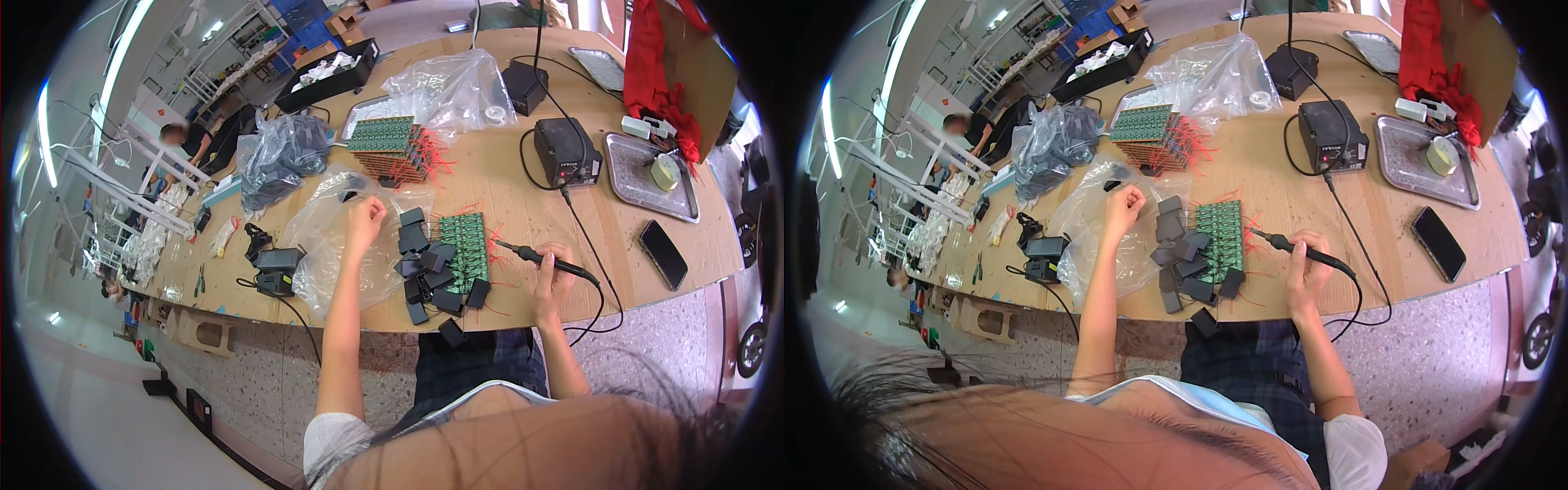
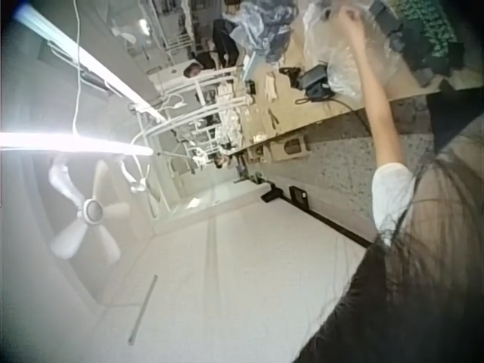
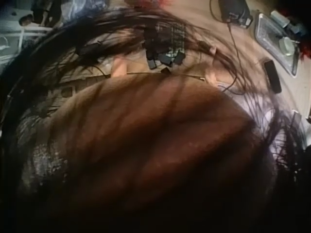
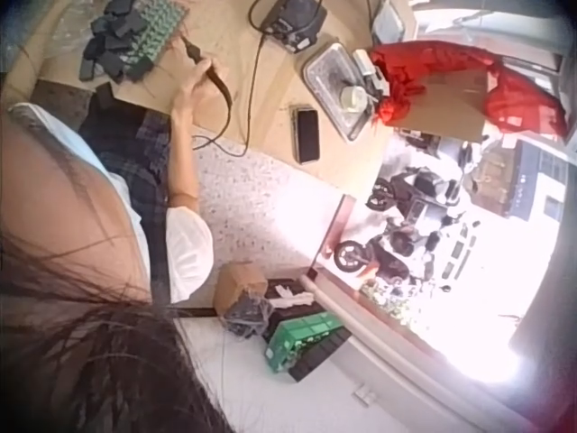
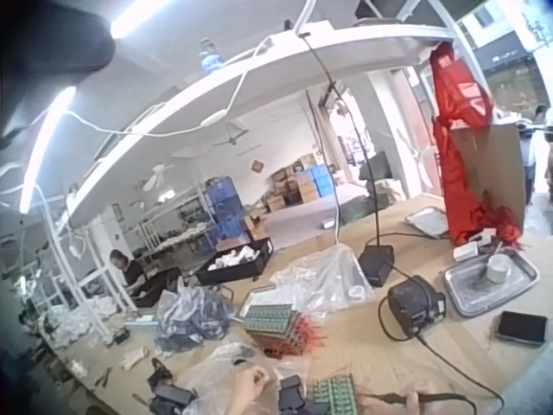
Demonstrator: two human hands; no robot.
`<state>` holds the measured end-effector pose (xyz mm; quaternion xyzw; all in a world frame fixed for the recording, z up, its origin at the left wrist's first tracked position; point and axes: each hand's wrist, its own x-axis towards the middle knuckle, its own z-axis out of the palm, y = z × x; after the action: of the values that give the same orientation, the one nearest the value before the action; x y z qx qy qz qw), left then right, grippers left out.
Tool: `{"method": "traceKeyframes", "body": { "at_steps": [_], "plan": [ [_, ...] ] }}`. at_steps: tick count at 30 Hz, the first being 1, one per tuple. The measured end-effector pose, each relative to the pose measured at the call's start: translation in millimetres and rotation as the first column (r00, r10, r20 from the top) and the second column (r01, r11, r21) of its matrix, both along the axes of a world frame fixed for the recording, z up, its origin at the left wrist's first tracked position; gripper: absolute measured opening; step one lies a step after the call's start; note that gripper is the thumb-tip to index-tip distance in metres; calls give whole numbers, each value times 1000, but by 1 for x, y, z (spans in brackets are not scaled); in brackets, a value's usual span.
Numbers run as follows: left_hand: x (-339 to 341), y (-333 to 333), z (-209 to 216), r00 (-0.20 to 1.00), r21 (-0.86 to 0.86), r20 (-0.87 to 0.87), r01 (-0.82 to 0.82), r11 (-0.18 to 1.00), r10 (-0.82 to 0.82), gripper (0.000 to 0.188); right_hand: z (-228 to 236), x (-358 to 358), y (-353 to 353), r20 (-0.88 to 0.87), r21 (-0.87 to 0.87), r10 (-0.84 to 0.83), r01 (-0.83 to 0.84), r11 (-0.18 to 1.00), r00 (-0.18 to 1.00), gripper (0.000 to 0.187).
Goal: Soldering electronic components or wires onto printed circuit boards at a manual workstation.
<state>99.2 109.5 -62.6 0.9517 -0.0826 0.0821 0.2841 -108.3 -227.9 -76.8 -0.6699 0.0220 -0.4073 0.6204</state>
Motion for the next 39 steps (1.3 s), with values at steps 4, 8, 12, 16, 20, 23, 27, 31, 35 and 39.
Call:
{"method": "traceKeyframes", "body": {
  "at_steps": [4,8,12,16,20,23,27,31,35,39],
  "plan": [
    [-44,-33,26,959,-300,101,283,911,-265,8,5,1,4,-26,-15,16,-17,1000,1000,14],
    [-83,-80,60,891,-282,105,453,846,-442,8,6,4,11,-37,11,52,-52,999,998,10],
    [-88,-105,54,855,-199,113,519,832,-506,7,9,8,22,-95,48,81,-76,996,992,11],
    [-85,-116,43,839,108,160,508,855,-519,7,8,11,27,-154,-78,36,-48,996,987,11],
    [-85,-119,37,880,90,95,459,884,-466,7,7,14,33,-88,-34,24,-27,999,996,10],
    [-83,-121,34,890,86,79,443,892,-449,7,5,14,34,-142,46,85,-80,996,986,9],
    [-82,-121,33,899,89,42,431,898,-436,7,12,14,35,-128,-39,57,-63,997,990,8],
    [-75,-121,31,900,93,-27,436,895,-436,7,3,14,32,-143,-108,69,-85,990,987,11],
    [-73,-120,31,900,60,-96,431,900,-425,7,-3,15,32,-144,-69,91,-102,992,985,11],
    [-72,-120,30,903,59,-114,423,904,-415,8,0,15,32,-136,-106,81,-96,990,987,12]
  ]
}}
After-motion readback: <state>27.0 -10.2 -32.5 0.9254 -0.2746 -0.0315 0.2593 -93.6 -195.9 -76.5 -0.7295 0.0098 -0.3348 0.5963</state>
